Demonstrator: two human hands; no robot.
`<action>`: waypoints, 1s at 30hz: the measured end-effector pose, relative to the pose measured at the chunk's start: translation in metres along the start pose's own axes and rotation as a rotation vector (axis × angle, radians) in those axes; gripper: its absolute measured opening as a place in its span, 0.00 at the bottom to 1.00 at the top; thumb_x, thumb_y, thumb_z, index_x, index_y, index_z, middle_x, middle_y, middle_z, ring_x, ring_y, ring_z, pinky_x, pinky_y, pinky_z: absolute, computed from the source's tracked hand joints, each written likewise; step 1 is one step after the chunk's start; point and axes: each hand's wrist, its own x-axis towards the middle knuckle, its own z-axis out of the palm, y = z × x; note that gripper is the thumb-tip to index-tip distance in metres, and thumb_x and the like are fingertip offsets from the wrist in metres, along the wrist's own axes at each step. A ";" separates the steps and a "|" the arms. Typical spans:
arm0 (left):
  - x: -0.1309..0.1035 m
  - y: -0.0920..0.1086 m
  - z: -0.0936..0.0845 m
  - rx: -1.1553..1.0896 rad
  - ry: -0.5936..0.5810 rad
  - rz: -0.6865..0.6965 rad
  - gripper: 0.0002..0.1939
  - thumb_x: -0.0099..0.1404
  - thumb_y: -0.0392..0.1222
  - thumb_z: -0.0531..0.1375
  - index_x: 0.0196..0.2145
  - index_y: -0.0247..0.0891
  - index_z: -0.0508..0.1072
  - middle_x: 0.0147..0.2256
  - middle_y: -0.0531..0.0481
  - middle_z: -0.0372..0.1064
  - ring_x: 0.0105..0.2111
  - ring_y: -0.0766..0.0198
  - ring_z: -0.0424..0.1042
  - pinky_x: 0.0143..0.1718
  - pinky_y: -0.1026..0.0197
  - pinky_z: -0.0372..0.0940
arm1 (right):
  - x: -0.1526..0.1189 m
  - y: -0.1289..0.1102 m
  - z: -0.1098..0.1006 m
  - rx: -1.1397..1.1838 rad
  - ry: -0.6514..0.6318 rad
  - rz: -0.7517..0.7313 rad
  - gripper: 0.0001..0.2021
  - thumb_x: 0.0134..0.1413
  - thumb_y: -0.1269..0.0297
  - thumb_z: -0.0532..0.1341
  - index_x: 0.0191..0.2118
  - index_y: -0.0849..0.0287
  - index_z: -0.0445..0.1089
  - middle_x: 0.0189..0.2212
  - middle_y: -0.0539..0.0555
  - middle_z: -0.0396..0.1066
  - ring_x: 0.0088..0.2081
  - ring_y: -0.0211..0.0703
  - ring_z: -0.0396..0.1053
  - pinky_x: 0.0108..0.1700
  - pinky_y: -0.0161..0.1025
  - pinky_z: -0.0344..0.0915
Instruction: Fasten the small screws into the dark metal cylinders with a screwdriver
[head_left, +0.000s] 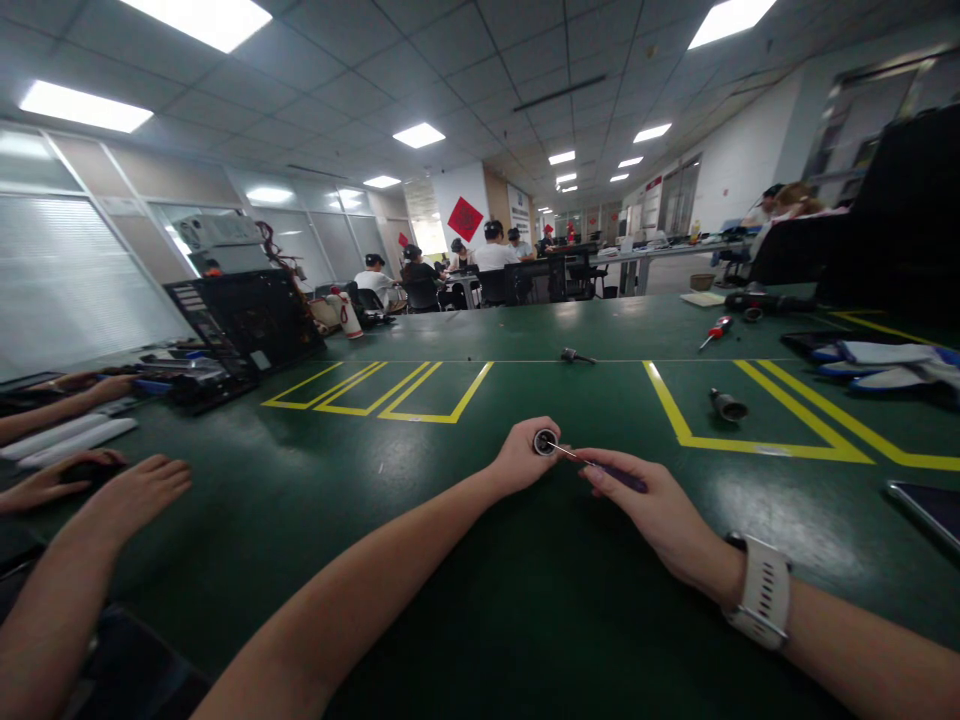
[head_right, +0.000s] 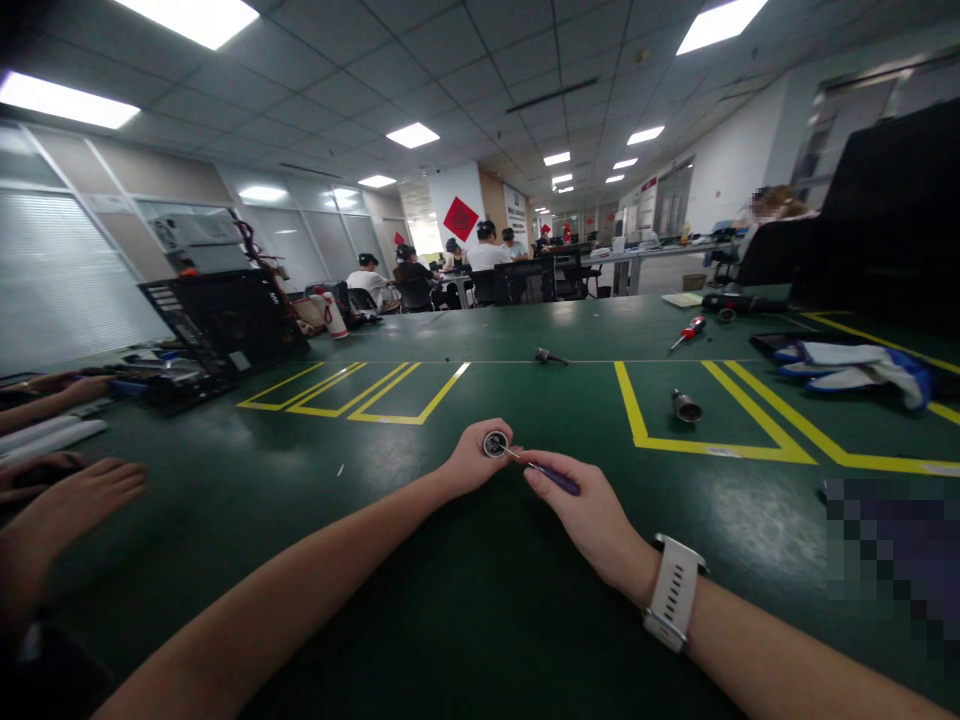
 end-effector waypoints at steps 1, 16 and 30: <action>0.000 -0.001 0.000 0.018 0.018 -0.008 0.11 0.52 0.43 0.61 0.24 0.35 0.62 0.22 0.57 0.57 0.22 0.71 0.56 0.24 0.67 0.53 | 0.000 0.000 0.000 -0.006 0.000 0.007 0.18 0.52 0.55 0.59 0.48 0.51 0.70 0.44 0.53 0.71 0.43 0.47 0.67 0.47 0.49 0.63; -0.001 -0.001 -0.004 0.160 -0.076 0.033 0.06 0.53 0.38 0.60 0.25 0.34 0.64 0.25 0.55 0.60 0.25 0.70 0.60 0.28 0.66 0.57 | -0.001 0.003 -0.002 0.009 -0.012 0.021 0.17 0.53 0.54 0.58 0.48 0.50 0.69 0.45 0.51 0.70 0.44 0.46 0.66 0.47 0.49 0.62; 0.000 0.003 -0.003 0.353 -0.188 0.058 0.08 0.55 0.41 0.59 0.24 0.35 0.65 0.22 0.56 0.59 0.24 0.69 0.59 0.25 0.67 0.54 | -0.001 -0.001 -0.001 -0.028 0.012 0.012 0.17 0.53 0.55 0.58 0.48 0.52 0.70 0.40 0.52 0.73 0.40 0.44 0.68 0.43 0.45 0.63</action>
